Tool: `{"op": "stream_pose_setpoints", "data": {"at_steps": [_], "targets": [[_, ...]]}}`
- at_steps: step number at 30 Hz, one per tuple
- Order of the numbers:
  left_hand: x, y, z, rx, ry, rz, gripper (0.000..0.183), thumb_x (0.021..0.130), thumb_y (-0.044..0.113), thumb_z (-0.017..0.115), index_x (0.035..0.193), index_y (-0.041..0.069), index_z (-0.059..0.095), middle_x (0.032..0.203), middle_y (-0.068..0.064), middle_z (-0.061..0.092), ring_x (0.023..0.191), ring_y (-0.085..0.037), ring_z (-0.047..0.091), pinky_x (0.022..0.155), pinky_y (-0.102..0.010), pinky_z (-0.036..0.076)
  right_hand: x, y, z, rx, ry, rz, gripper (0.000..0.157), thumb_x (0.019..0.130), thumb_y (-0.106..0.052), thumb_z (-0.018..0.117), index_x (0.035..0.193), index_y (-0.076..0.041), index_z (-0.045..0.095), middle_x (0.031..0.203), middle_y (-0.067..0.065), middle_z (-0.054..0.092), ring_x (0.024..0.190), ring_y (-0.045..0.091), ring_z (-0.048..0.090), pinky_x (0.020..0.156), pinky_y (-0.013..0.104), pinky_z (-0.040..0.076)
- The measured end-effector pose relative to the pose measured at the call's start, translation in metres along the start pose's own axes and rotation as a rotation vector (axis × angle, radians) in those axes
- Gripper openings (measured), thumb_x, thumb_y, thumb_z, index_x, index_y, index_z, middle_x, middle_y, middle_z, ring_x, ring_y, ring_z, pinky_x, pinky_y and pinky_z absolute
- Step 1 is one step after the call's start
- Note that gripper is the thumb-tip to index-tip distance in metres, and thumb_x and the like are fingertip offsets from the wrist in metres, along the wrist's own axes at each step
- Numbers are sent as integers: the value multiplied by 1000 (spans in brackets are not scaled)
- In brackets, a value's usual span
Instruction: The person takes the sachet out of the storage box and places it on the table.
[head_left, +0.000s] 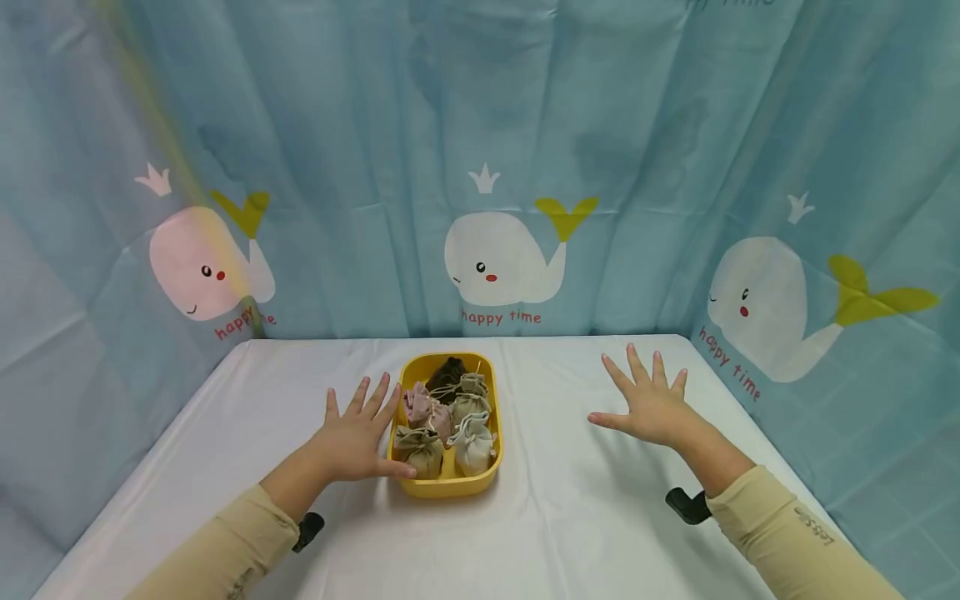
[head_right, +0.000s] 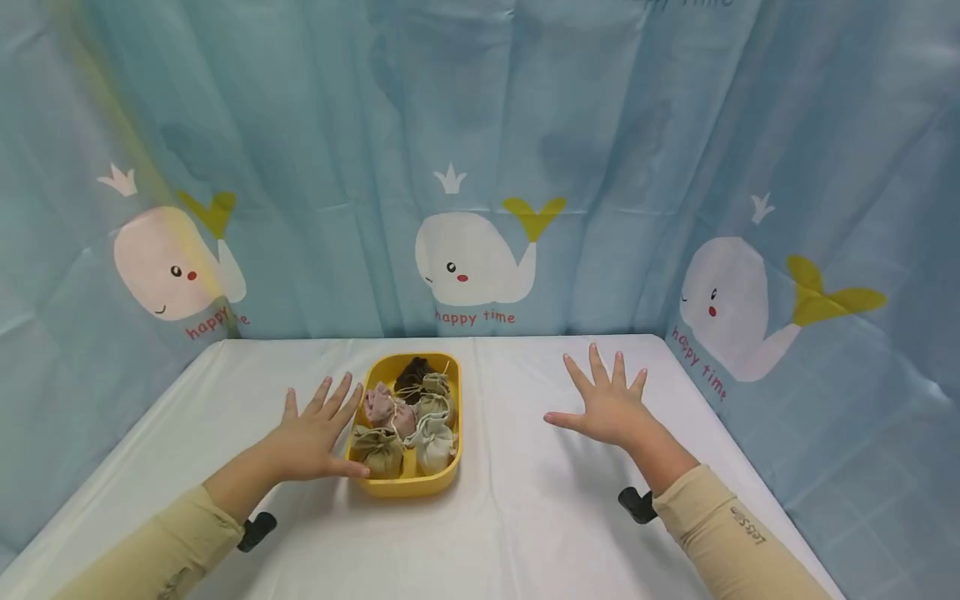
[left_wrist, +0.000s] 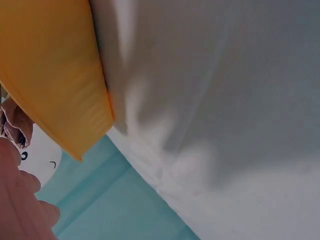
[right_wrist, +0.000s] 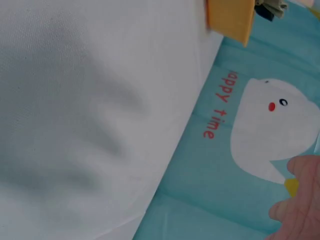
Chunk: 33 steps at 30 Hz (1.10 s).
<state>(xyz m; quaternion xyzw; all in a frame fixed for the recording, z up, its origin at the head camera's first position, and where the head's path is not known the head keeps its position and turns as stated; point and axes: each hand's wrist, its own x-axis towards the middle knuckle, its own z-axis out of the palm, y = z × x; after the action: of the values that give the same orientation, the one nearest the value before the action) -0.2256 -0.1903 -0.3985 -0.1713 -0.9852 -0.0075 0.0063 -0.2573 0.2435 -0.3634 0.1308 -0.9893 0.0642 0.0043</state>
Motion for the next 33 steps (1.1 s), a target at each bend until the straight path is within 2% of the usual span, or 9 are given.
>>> {"op": "stream_pose_setpoints", "data": {"at_steps": [6, 12, 22, 26, 33], "targets": [[-2, 5, 1, -22, -17, 13, 125, 57, 88, 44, 148, 11, 6, 153, -12, -3, 137, -39, -1, 93, -71, -11, 2, -3, 2, -4, -1, -8, 102, 72, -78, 46, 149, -22, 9, 151, 23, -5, 130, 55, -9, 87, 75, -12], [-1, 5, 8, -20, -9, 5, 126, 57, 88, 45, 147, 8, 7, 153, -13, -1, 138, -38, -1, 94, -71, -10, 4, -4, 3, 3, -8, -18, 103, 71, -80, 44, 149, -22, 8, 150, 23, -6, 129, 55, -12, 87, 75, -12], [1, 5, 13, -47, -5, 2, 127, 57, 87, 46, 147, 5, 10, 153, -13, 0, 138, -38, 0, 94, -71, -10, 3, -6, 4, -1, -13, -21, 105, 70, -82, 42, 148, -21, 10, 150, 24, -4, 129, 56, -10, 88, 75, -11], [2, 8, 12, -81, -25, 13, 129, 57, 87, 46, 147, 4, 8, 153, -13, 1, 138, -37, 0, 94, -71, -10, 4, -5, 5, -4, 4, -30, 103, 71, -80, 43, 148, -20, 12, 150, 24, -3, 129, 56, -8, 88, 76, -9], [4, 7, 16, -142, -86, -21, 131, 57, 85, 51, 146, 1, 3, 153, -14, -1, 139, -34, 1, 97, -68, -8, 4, -6, 8, 8, -4, -38, 102, 71, -79, 44, 148, -21, 11, 150, 23, -4, 129, 56, -9, 88, 76, -9]]}}
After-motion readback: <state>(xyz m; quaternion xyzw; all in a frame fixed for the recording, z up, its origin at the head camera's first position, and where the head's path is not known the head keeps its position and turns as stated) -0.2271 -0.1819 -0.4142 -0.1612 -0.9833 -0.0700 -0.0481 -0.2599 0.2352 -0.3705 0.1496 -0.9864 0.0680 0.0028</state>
